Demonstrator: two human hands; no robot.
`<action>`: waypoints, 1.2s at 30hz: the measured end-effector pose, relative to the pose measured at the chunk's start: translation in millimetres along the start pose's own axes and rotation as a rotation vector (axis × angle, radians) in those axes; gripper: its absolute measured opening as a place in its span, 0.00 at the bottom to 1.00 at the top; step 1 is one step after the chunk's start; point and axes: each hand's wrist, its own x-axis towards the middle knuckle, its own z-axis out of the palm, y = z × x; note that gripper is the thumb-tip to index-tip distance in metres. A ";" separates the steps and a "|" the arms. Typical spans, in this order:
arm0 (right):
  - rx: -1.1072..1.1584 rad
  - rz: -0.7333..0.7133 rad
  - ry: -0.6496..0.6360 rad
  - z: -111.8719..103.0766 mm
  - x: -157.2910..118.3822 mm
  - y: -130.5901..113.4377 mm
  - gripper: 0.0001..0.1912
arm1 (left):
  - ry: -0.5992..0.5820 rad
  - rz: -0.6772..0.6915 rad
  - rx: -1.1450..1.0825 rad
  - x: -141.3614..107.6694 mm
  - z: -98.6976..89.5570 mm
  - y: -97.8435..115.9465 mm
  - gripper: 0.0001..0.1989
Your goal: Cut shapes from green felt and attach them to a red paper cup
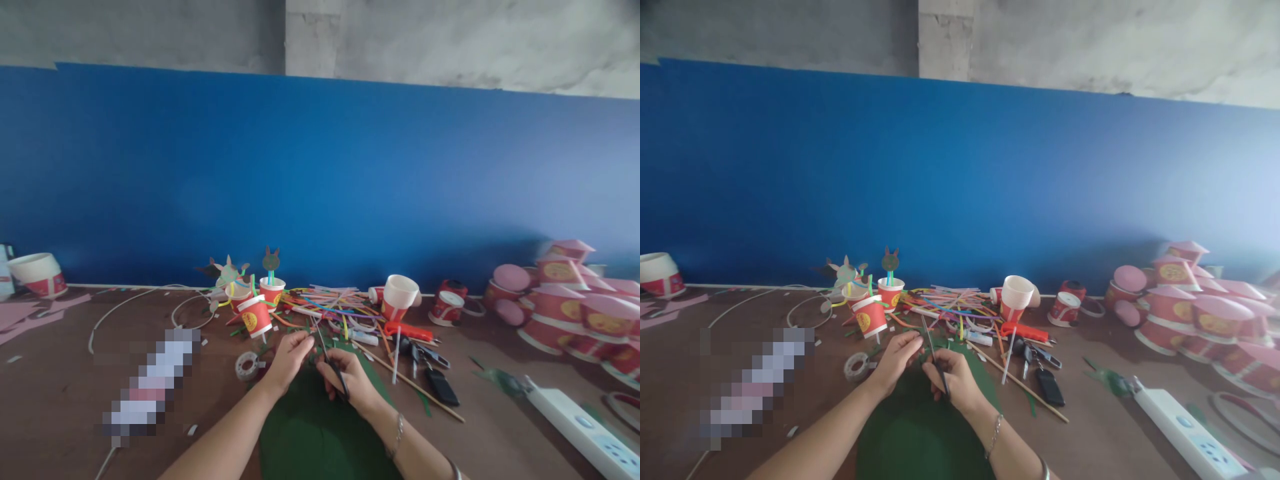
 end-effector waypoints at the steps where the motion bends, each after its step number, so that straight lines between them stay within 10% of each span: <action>1: -0.006 0.003 0.002 -0.1 0.0 0.2 0.19 | 0.005 -0.001 0.005 0.4 -0.4 -0.8 0.16; 36: 0.002 0.022 -0.006 0.9 0.4 -0.2 0.19 | 0.110 0.042 0.080 0.7 0.7 -1.6 0.17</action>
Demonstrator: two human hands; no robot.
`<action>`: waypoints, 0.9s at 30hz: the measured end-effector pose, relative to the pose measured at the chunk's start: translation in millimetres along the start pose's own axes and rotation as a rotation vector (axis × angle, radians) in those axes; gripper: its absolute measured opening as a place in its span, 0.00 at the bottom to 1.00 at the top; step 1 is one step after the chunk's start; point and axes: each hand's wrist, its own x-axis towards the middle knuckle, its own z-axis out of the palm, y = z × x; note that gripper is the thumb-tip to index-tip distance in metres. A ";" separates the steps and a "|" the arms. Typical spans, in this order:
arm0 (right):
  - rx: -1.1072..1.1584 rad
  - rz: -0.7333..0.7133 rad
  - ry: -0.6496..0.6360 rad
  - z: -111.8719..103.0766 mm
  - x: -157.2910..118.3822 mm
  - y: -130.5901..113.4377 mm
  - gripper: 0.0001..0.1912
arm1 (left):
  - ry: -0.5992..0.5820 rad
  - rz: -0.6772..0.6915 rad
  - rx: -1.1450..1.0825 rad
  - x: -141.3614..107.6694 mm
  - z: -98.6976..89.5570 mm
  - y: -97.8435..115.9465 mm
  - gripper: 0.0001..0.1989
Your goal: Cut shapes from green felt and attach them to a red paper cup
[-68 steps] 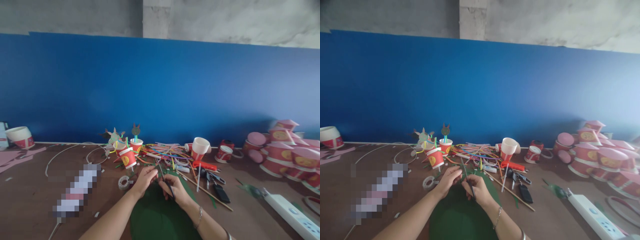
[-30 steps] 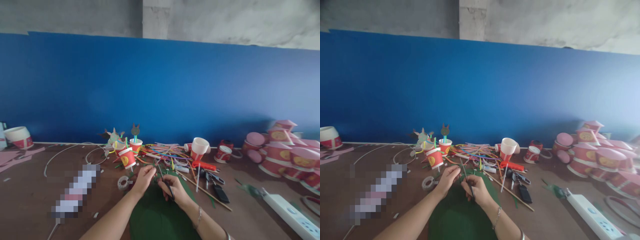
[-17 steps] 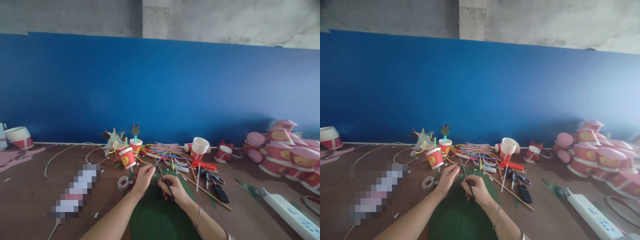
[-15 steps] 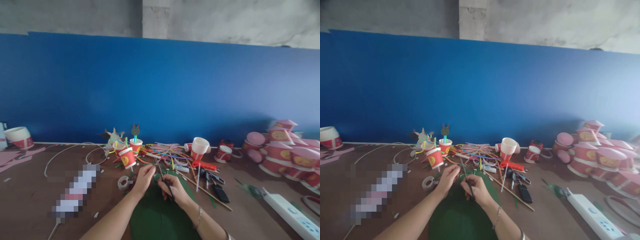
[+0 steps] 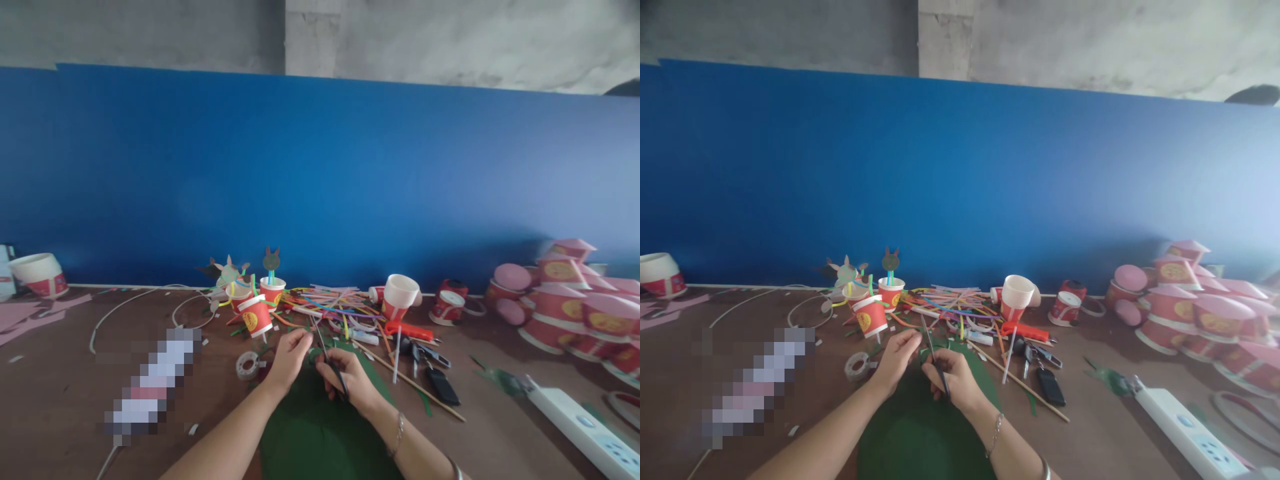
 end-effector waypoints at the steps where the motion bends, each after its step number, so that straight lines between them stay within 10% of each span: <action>1: 0.001 -0.003 0.000 0.0 0.0 -0.1 0.19 | 0.001 0.002 0.000 -0.1 0.1 0.2 0.17; 27: -0.005 0.009 -0.002 -0.4 -0.4 -0.6 0.16 | -0.035 0.035 0.027 0.5 -1.5 1.8 0.17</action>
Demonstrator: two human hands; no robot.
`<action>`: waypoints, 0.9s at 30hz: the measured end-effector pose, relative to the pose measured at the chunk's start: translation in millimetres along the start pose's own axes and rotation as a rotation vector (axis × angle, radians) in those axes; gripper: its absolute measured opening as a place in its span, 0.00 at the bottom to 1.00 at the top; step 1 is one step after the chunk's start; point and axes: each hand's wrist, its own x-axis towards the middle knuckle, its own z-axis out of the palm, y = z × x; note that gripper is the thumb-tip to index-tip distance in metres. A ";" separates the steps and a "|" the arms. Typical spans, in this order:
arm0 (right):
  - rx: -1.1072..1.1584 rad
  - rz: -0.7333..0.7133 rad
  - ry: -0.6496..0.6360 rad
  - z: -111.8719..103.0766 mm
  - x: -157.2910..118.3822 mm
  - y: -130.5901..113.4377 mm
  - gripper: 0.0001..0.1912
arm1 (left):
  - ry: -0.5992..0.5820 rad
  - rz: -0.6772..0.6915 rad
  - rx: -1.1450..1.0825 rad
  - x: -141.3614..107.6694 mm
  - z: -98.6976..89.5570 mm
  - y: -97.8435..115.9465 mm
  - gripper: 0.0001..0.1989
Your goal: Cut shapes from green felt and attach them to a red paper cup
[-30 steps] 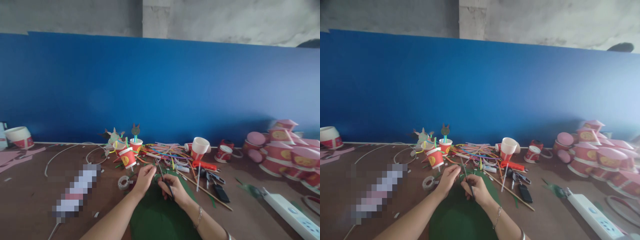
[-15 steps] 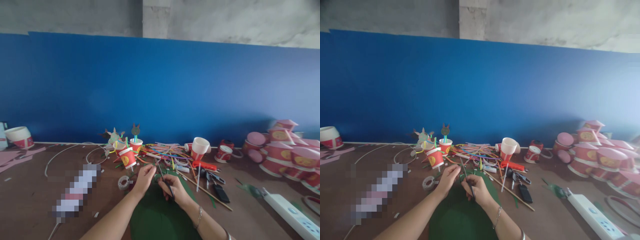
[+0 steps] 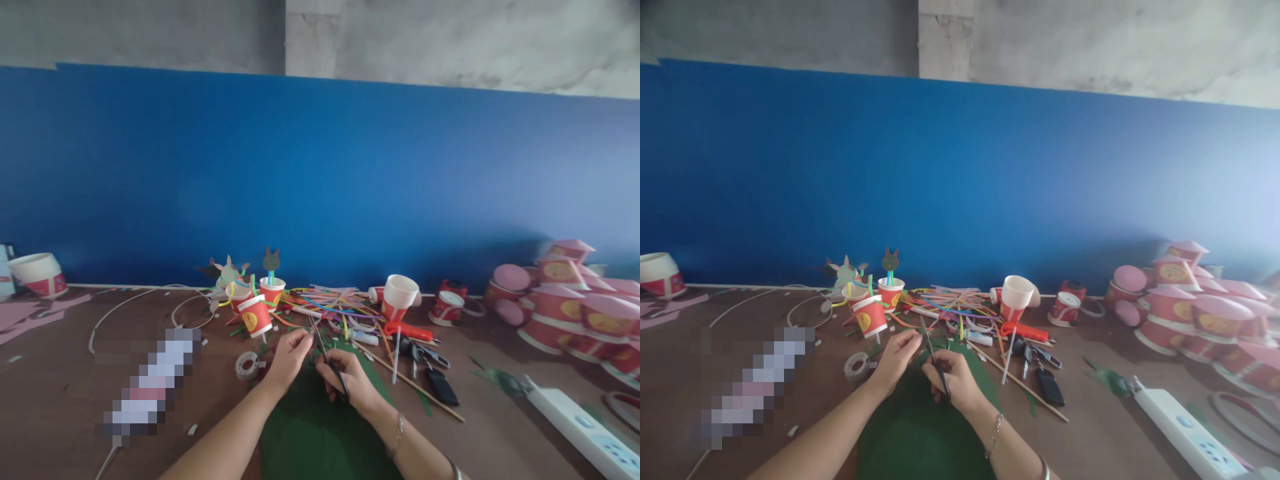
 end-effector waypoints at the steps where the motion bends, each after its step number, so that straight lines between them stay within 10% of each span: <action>1: -0.005 -0.002 -0.001 -0.3 0.1 0.4 0.16 | -0.001 -0.001 0.000 0.2 -0.2 -0.3 0.17; 27: 0.034 -0.015 0.014 -1.7 0.5 1.4 0.16 | -0.047 -0.061 -0.141 -0.2 1.9 -4.1 0.15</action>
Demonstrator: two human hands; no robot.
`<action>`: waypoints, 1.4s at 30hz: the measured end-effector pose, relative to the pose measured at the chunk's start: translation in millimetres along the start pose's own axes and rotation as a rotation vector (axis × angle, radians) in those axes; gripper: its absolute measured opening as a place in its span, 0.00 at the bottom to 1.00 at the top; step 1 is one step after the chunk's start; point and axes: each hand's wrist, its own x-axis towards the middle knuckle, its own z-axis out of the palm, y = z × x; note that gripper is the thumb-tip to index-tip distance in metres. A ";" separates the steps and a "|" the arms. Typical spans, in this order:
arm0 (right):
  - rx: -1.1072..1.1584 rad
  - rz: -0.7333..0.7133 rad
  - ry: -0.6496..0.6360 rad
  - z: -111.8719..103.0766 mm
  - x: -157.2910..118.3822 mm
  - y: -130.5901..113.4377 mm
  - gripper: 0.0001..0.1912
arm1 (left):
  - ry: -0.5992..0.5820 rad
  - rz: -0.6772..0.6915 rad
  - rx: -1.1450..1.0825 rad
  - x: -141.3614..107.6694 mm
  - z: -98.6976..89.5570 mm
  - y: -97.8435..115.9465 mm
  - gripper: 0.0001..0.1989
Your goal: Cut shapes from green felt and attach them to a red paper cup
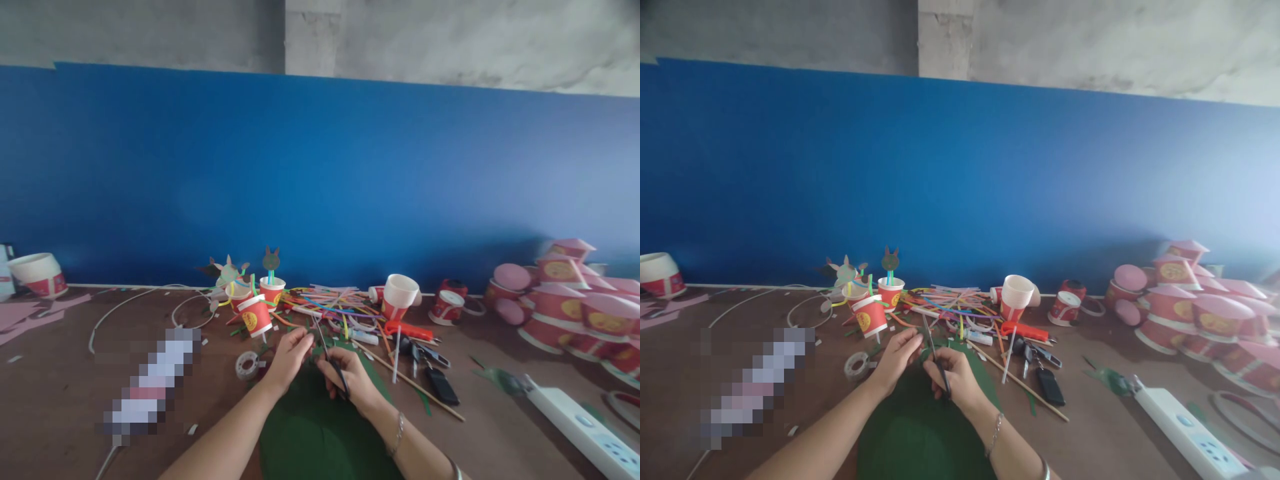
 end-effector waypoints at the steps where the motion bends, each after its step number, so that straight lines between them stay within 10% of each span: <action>1: 0.009 -0.010 -0.003 -0.1 0.3 0.6 0.16 | -0.004 0.008 0.016 0.1 -0.4 0.0 0.15; 42: -0.035 0.035 0.007 1.1 -1.8 -4.4 0.18 | 0.035 0.013 0.067 1.5 -2.8 -1.4 0.17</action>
